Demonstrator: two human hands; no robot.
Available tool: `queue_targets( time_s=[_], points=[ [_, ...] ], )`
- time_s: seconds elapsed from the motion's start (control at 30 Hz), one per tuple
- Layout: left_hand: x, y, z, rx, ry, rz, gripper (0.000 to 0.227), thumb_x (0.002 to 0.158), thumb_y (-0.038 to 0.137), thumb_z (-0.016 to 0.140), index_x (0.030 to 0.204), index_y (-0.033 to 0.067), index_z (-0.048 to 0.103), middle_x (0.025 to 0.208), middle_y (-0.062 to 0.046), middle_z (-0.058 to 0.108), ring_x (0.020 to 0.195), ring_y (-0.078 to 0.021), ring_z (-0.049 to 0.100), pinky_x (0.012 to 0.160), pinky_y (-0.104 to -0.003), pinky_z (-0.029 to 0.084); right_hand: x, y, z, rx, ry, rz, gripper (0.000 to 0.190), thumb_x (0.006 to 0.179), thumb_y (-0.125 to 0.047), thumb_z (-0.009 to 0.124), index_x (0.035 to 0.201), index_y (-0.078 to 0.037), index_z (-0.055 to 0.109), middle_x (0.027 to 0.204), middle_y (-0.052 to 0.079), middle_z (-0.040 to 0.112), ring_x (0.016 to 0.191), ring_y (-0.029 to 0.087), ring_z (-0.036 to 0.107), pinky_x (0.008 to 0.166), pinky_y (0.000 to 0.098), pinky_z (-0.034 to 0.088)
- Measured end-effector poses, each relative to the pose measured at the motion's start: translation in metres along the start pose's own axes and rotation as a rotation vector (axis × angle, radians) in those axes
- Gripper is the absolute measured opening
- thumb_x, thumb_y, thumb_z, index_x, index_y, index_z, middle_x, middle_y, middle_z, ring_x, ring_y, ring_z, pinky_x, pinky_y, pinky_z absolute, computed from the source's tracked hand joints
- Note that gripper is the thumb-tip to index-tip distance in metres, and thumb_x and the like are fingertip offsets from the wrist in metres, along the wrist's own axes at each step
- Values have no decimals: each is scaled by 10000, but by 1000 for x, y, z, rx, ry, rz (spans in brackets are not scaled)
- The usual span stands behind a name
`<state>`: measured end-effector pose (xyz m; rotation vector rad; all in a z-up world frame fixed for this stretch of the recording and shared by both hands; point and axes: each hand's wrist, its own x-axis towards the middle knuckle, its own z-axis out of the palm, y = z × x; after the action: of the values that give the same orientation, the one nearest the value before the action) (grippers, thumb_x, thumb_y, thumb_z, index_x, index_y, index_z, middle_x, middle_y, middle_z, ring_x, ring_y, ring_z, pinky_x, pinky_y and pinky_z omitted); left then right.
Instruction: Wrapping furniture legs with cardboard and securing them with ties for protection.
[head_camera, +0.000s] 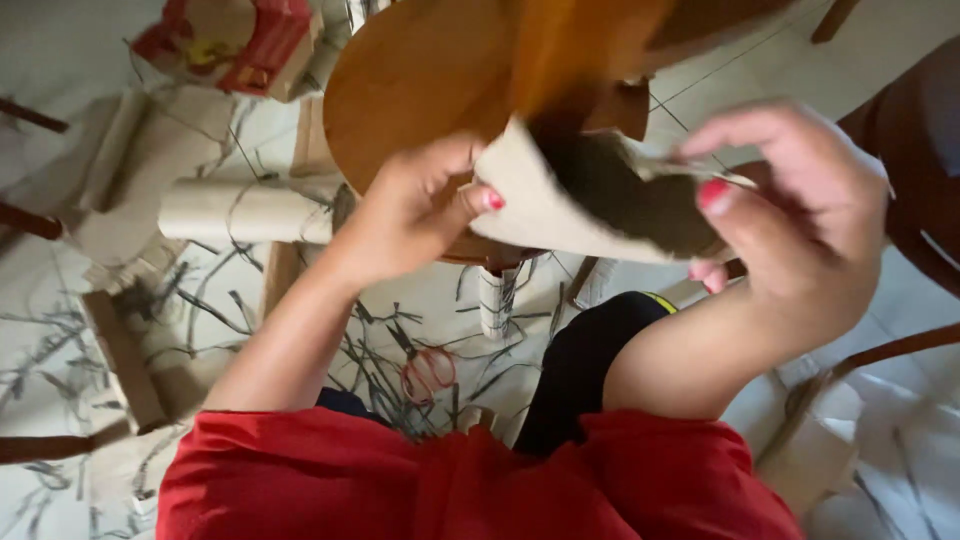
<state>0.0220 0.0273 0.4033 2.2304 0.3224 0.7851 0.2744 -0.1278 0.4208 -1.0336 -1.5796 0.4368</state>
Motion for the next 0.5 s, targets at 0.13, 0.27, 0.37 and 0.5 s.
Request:
queue_targets(
  time_s=[0.13,0.27,0.37,0.5],
  points=[
    [15,-23,-7,-169,34,61,115,981,-104,647,987,-8,584,869,-44,590,739,-123,525,687,-246,445,2,39,-5,39,203,180,475,919,115,328,1364,118,494,954,188,573,469,156,465,492,273,476],
    [19,-26,-6,-332,0,28,94,989,-98,643,994,-16,597,849,-24,590,712,-85,480,665,-215,401,2,74,-3,149,539,233,442,1078,17,335,1429,-69,590,812,109,530,500,141,438,584,292,552],
    [24,-19,-17,98,149,132,182,931,-89,731,1087,-19,668,898,-90,695,696,-156,622,615,-269,486,14,82,5,421,742,284,586,1048,-139,648,1573,9,435,1188,103,657,697,205,658,631,467,702],
    [27,-42,-27,75,212,167,208,850,-148,778,1015,-99,661,955,-122,706,806,-197,619,792,-308,525,4,131,-9,-177,89,111,201,1184,-183,549,1122,5,514,862,39,521,643,119,385,599,275,262]
  ],
)
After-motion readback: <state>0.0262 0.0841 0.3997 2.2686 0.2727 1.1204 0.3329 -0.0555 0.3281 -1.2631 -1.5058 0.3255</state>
